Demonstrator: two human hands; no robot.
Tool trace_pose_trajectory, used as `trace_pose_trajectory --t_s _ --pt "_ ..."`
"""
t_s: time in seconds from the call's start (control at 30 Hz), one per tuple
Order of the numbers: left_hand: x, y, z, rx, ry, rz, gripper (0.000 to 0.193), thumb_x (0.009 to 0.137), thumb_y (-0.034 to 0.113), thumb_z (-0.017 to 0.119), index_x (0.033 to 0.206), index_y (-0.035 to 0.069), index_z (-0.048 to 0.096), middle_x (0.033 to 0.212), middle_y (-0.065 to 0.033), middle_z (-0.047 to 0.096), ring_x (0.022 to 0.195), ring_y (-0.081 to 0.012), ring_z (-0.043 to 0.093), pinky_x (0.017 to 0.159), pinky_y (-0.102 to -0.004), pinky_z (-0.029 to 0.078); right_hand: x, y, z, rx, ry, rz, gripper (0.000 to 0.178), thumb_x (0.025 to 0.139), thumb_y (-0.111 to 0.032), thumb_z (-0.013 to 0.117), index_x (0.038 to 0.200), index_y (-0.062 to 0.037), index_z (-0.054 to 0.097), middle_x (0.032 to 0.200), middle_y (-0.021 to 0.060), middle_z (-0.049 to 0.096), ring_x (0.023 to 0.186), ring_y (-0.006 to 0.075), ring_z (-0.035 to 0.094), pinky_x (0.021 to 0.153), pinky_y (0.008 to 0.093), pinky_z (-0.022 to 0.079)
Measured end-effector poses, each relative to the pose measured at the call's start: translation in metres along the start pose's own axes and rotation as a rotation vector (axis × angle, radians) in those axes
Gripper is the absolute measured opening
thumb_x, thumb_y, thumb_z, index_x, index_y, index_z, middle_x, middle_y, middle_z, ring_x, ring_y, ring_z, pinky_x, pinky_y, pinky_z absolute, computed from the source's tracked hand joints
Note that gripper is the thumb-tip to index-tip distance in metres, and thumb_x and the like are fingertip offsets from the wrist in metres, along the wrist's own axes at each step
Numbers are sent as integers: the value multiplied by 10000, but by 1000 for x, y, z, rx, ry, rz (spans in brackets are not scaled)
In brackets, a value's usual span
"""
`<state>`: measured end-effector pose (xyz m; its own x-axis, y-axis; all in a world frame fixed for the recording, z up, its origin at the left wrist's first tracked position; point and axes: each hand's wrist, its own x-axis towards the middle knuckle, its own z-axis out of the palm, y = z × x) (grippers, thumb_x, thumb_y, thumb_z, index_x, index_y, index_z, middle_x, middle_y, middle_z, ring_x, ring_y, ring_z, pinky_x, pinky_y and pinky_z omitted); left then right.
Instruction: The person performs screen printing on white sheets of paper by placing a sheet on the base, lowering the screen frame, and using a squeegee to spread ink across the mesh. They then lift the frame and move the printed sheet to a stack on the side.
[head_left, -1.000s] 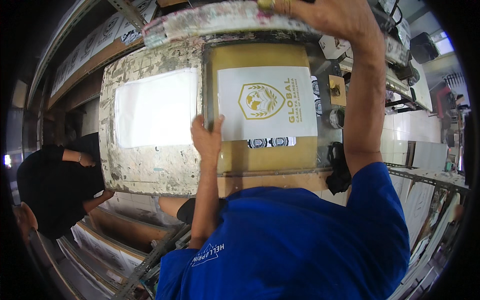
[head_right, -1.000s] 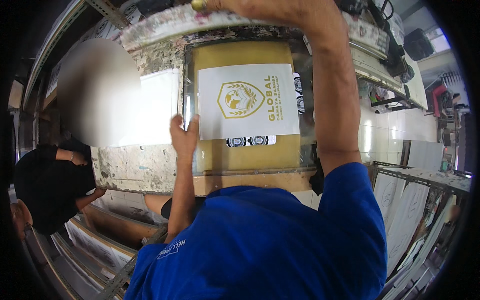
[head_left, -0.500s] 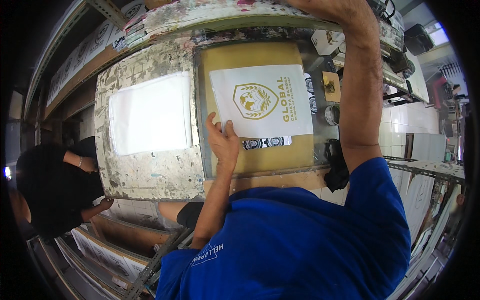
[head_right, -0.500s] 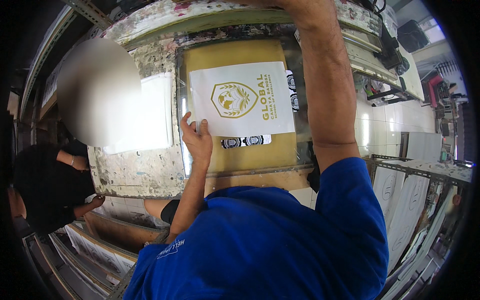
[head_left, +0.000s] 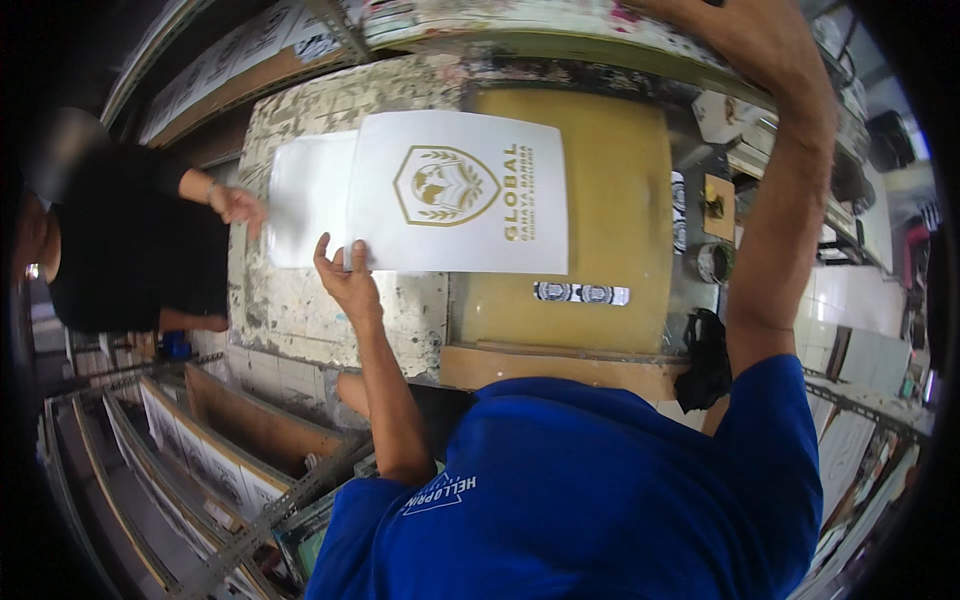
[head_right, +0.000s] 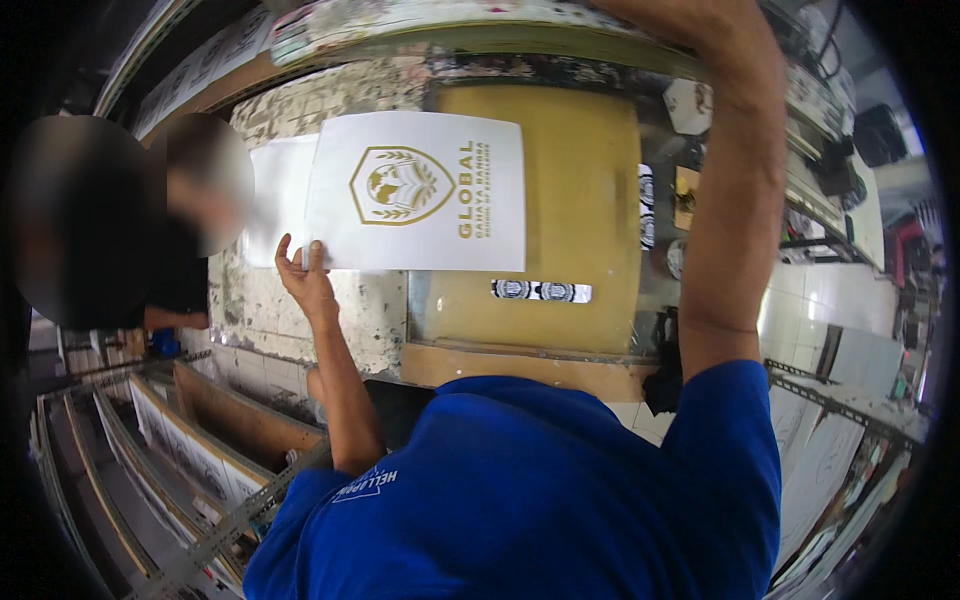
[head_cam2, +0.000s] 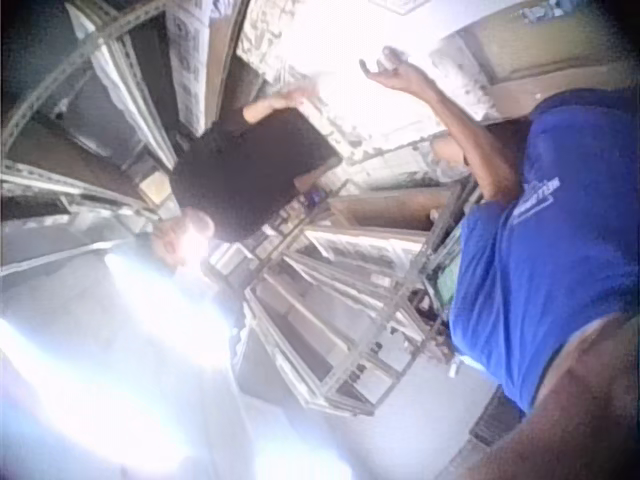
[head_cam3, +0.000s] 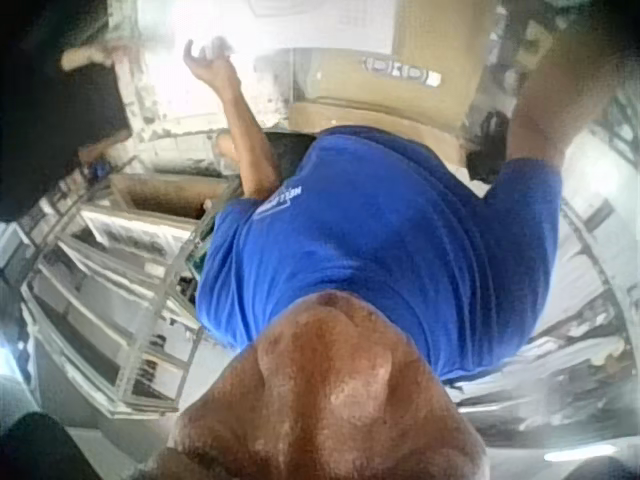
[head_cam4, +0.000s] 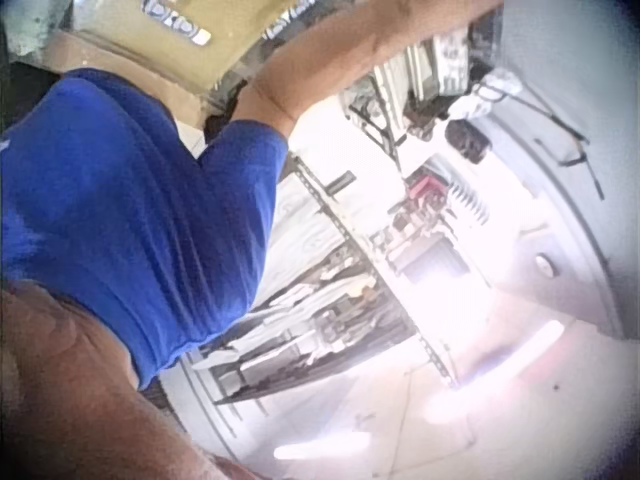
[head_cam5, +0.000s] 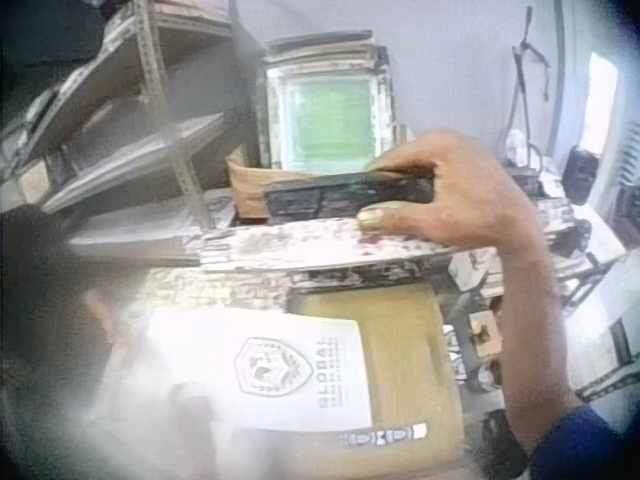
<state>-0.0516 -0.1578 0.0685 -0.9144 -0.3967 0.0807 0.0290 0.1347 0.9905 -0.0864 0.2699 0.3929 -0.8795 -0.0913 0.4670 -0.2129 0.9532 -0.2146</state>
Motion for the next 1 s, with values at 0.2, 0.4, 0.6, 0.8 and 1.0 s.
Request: trace_pose_trajectory --t_s 0.2,0.4,0.6,0.8,1.0 --pt "44 -53 -131 47 182 -16 669 920 145 784 1467 58 409 1113 -105 679 881 -134 627 640 -256 458 -3 -13 3 202 42 -65 511 742 -286 844 1150 9 754 1016 183 774 905 237 725 865 352 562" --pt "43 -51 -150 1111 828 306 757 871 172 832 1454 -99 432 1310 -258 609 1064 -370 637 962 -448 515 -13 -35 2 89 111 -169 519 724 -230 824 1168 27 744 1006 181 779 882 230 725 858 349 567" --pt "7 -41 -37 518 -8 601 376 897 248 783 1197 28 728 1235 -198 704 1270 -401 577 1116 -486 411 -7 -36 -8 261 -4 -27 511 732 -220 837 1155 49 740 1000 179 780 878 198 718 846 336 567" --pt "-11 -94 14 784 -250 420 354 908 302 747 1171 65 755 1363 -135 668 1407 -381 497 1185 -503 331 -12 -31 5 224 92 -88 512 744 -256 864 1144 41 749 998 164 783 878 199 718 839 335 566" --pt "-5 -104 19 607 -187 296 243 905 268 752 1070 95 796 1264 -122 725 1376 -376 533 1183 -478 334 -12 -33 1 112 113 -104 528 745 -277 878 1160 25 751 1006 160 786 879 215 731 829 334 571"
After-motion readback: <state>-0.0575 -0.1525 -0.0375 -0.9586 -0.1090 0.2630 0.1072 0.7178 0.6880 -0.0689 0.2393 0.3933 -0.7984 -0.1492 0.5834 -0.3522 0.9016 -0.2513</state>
